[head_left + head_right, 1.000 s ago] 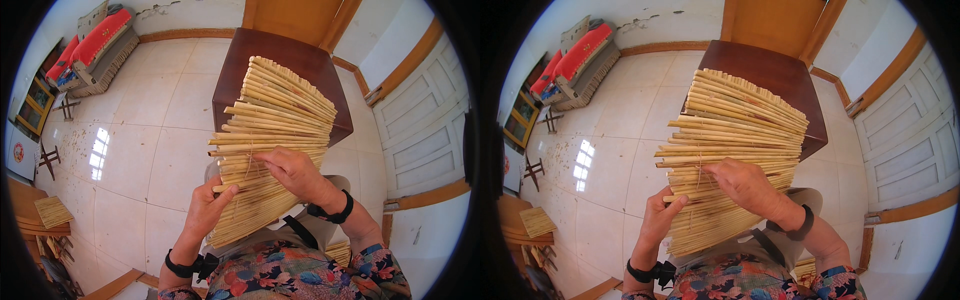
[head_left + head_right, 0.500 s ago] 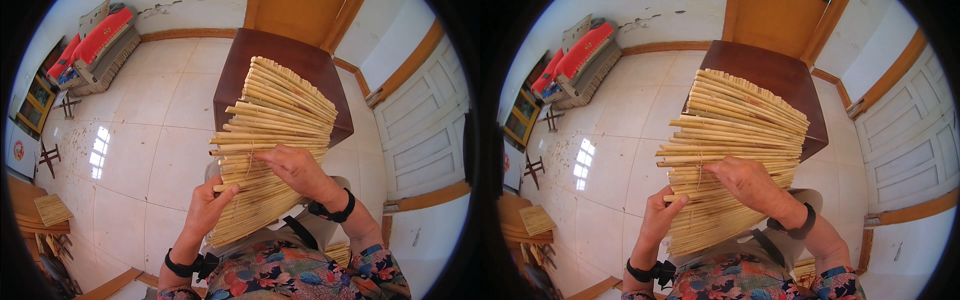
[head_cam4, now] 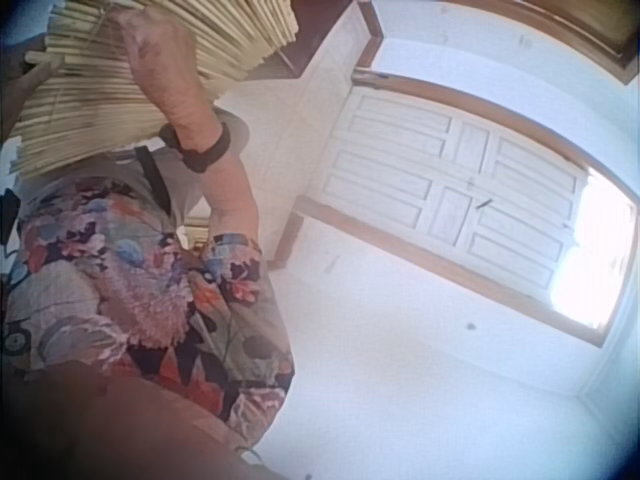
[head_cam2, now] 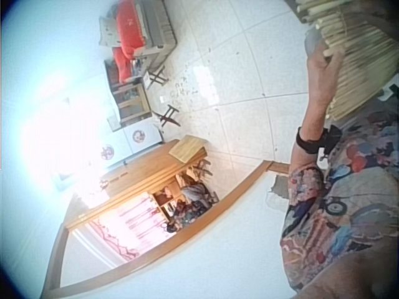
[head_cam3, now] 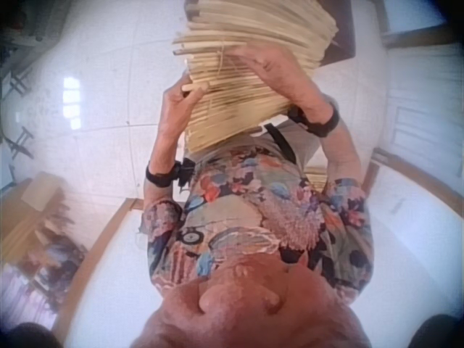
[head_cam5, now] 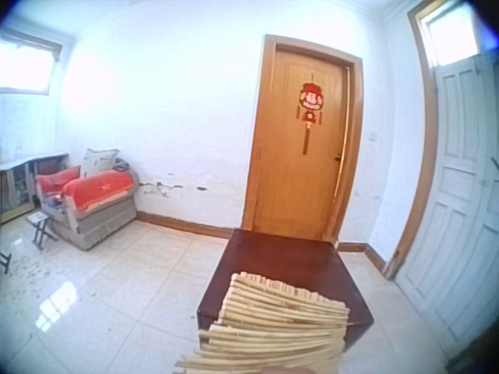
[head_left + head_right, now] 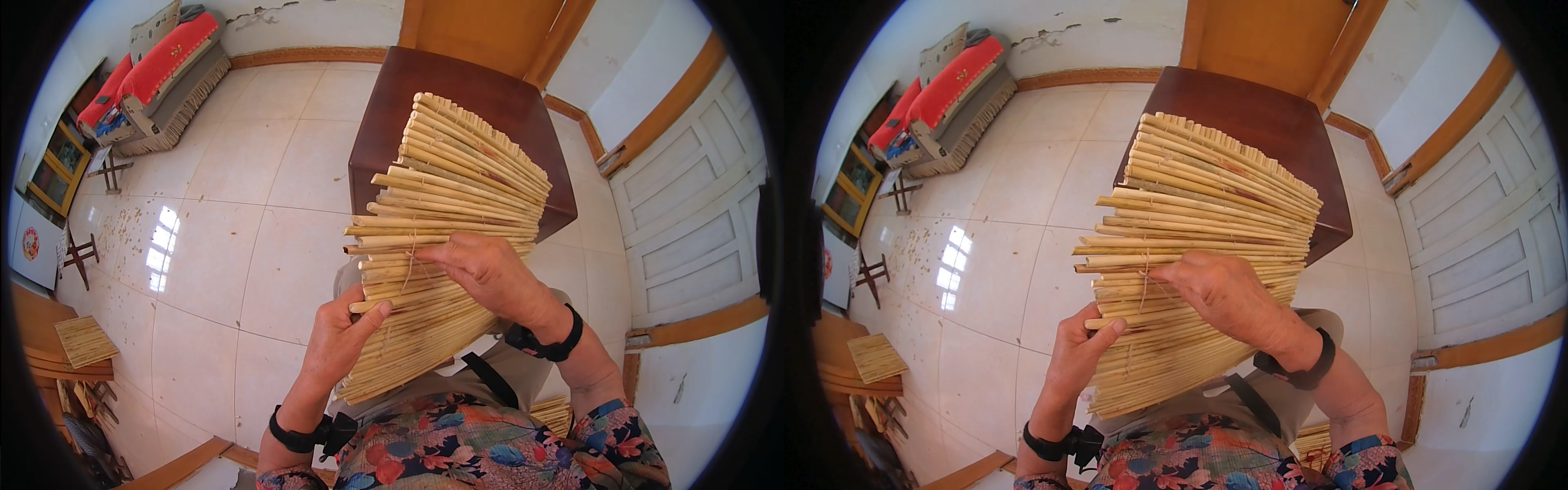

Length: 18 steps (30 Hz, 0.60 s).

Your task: The person weaves a bamboo mat by threading a string through bamboo sticks, periodically moving to a door to turn a lock, and then returning to the workspace to continue the weaving process.

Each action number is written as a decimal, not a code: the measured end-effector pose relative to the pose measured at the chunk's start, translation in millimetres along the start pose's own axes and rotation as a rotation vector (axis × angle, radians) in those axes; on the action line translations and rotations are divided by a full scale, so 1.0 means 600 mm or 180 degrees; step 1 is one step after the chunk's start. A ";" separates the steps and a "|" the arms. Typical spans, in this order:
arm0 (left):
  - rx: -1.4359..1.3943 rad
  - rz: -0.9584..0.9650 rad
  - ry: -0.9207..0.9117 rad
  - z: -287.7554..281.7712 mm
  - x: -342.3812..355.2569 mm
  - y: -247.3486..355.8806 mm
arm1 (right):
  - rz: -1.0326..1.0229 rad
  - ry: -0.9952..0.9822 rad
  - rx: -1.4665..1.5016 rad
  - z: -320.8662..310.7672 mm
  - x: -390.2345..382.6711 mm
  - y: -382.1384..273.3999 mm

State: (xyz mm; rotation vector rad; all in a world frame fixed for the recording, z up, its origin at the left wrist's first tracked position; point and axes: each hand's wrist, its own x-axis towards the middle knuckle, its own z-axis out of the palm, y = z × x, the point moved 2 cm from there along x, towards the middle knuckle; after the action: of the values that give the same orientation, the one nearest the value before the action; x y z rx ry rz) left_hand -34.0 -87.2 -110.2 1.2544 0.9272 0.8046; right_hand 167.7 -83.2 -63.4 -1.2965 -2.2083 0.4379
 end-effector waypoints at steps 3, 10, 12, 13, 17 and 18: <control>-0.0038 -0.0019 0.0019 0.001 -0.001 0.000 | -0.0007 -0.0120 -0.0401 -0.015 0.006 -0.020; 0.0349 0.0003 -0.0003 -0.003 0.000 0.009 | -0.0505 -0.0241 -0.1173 -0.032 0.029 -0.064; 0.0475 -0.0111 -0.0066 -0.001 -0.003 0.030 | -0.0342 -0.0459 -0.1214 -0.037 0.031 -0.074; 0.0459 -0.0108 -0.0092 -0.001 -0.004 0.036 | -0.0318 -0.0466 -0.1233 -0.037 0.030 -0.078; 0.0889 -0.0052 -0.0203 0.008 -0.006 0.048 | 0.0065 -0.0411 -0.1105 -0.040 0.015 -0.086; 0.1047 0.0029 -0.0216 0.012 -0.011 0.050 | 0.0180 -0.0347 -0.1008 -0.043 0.006 -0.089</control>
State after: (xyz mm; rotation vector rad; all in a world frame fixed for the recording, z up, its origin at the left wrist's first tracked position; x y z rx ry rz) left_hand -30.2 -91.6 -79.3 1.5616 1.0270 0.6279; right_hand 144.3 -105.5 -13.6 -1.5325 -2.4087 0.1870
